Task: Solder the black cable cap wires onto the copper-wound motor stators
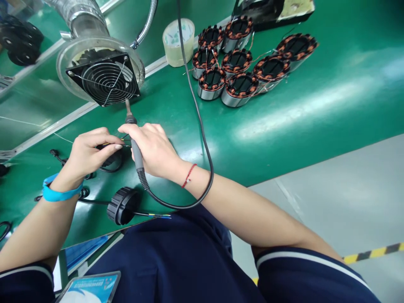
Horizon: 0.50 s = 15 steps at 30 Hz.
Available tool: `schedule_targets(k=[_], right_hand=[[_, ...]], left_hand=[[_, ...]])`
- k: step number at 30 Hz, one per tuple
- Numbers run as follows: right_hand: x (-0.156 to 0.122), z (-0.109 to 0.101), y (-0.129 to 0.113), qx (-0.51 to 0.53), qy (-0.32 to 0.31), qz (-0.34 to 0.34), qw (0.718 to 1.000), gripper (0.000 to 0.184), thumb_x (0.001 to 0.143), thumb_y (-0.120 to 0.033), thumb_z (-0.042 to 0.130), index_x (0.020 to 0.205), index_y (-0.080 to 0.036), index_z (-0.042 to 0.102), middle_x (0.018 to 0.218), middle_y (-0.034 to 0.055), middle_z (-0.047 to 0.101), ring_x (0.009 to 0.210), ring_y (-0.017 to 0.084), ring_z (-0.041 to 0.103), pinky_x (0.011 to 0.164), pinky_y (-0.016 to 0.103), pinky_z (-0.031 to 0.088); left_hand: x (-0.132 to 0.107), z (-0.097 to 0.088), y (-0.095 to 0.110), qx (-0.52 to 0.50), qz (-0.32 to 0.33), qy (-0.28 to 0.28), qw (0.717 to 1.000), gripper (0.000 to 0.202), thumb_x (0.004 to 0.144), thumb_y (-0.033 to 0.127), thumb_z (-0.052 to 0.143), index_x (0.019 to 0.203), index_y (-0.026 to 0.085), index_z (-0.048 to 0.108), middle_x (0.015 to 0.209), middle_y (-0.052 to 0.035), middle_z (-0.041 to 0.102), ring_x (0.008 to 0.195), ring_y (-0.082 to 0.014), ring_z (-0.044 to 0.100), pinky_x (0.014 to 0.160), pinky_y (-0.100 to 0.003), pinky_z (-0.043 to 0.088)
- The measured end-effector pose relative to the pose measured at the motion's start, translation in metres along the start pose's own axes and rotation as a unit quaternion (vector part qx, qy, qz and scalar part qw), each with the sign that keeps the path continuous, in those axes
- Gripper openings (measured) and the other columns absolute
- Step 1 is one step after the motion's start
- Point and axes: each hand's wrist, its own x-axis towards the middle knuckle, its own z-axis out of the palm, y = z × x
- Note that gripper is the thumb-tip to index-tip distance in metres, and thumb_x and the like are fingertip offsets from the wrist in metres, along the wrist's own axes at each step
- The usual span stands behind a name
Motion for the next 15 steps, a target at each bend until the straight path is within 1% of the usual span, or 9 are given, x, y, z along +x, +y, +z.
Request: schedule_targets(k=[3, 6, 8, 10, 11, 13, 14, 15], right_hand=[[0.002, -0.002, 0.003, 0.003, 0.008, 0.005, 1.000, 0.040, 0.085, -0.016, 0.046, 0.124, -0.020, 0.046, 0.098, 0.0031, 0.065, 0.092, 0.022, 0.056, 0.093, 0.041, 0.038], [0.003, -0.006, 0.003, 0.020, 0.002, 0.030, 0.999, 0.044, 0.082, -0.016, 0.046, 0.126, -0.021, 0.043, 0.095, 0.0024, 0.065, 0.096, 0.023, 0.056, 0.093, 0.042, 0.038], [0.003, -0.007, 0.003, 0.030, 0.000, 0.033, 0.999, 0.051, 0.079, -0.018, 0.050, 0.129, -0.021, 0.041, 0.104, 0.0041, 0.064, 0.102, 0.025, 0.055, 0.093, 0.042, 0.039], [0.003, -0.006, 0.002, 0.031, -0.009, 0.023, 0.999, 0.055, 0.077, -0.019, 0.052, 0.131, -0.021, 0.040, 0.119, 0.0069, 0.062, 0.111, 0.026, 0.052, 0.095, 0.043, 0.039], [0.004, -0.005, 0.002, 0.030, -0.014, 0.019, 0.999, 0.055, 0.078, -0.019, 0.052, 0.131, -0.021, 0.040, 0.123, 0.0078, 0.060, 0.114, 0.026, 0.051, 0.096, 0.043, 0.039], [0.005, 0.000, 0.001, 0.021, -0.019, 0.026, 0.999, 0.052, 0.079, -0.018, 0.051, 0.130, -0.020, 0.042, 0.123, 0.0080, 0.061, 0.113, 0.026, 0.052, 0.095, 0.043, 0.039], [0.006, 0.003, 0.001, 0.012, -0.016, 0.033, 0.999, 0.050, 0.080, -0.018, 0.050, 0.129, -0.020, 0.044, 0.118, 0.0076, 0.062, 0.109, 0.026, 0.053, 0.094, 0.043, 0.040], [0.008, 0.006, 0.001, 0.001, -0.010, 0.040, 0.999, 0.047, 0.081, -0.017, 0.049, 0.128, -0.019, 0.046, 0.113, 0.0070, 0.064, 0.105, 0.025, 0.054, 0.091, 0.043, 0.041]], left_hand=[[0.001, 0.007, 0.004, -0.003, -0.027, -0.011, 1.000, 0.024, 0.087, 0.040, 0.060, 0.084, 0.022, 0.076, 0.067, -0.0018, 0.063, 0.063, -0.0138, 0.055, 0.066, -0.027, 0.043], [0.001, 0.012, 0.008, -0.001, -0.055, -0.006, 0.998, 0.024, 0.086, 0.040, 0.060, 0.086, 0.022, 0.077, 0.076, -0.0026, 0.070, 0.069, -0.0159, 0.060, 0.069, -0.027, 0.045], [0.001, 0.012, 0.008, -0.008, -0.052, -0.007, 0.999, 0.024, 0.087, 0.038, 0.059, 0.086, 0.021, 0.076, 0.079, -0.0030, 0.070, 0.071, -0.0160, 0.061, 0.070, -0.027, 0.045], [-0.001, 0.010, 0.007, -0.014, -0.033, -0.001, 0.999, 0.023, 0.088, 0.038, 0.060, 0.090, 0.020, 0.075, 0.081, -0.0034, 0.069, 0.072, -0.0154, 0.060, 0.070, -0.027, 0.044], [-0.003, 0.008, 0.005, -0.020, -0.030, 0.009, 0.999, 0.024, 0.088, 0.038, 0.060, 0.095, 0.020, 0.074, 0.081, -0.0034, 0.067, 0.072, -0.0149, 0.058, 0.070, -0.026, 0.043], [-0.004, 0.003, 0.003, -0.034, -0.047, 0.034, 0.998, 0.029, 0.089, 0.039, 0.058, 0.109, 0.019, 0.068, 0.083, -0.0029, 0.064, 0.072, -0.0141, 0.055, 0.069, -0.026, 0.042], [-0.004, 0.001, 0.002, -0.036, -0.057, 0.034, 0.997, 0.031, 0.090, 0.039, 0.056, 0.112, 0.019, 0.065, 0.085, -0.0031, 0.063, 0.074, -0.0143, 0.055, 0.070, -0.025, 0.042], [-0.004, -0.001, 0.001, -0.031, -0.059, 0.021, 0.998, 0.030, 0.092, 0.039, 0.053, 0.109, 0.018, 0.065, 0.086, -0.0036, 0.062, 0.076, -0.0148, 0.055, 0.071, -0.026, 0.042]])
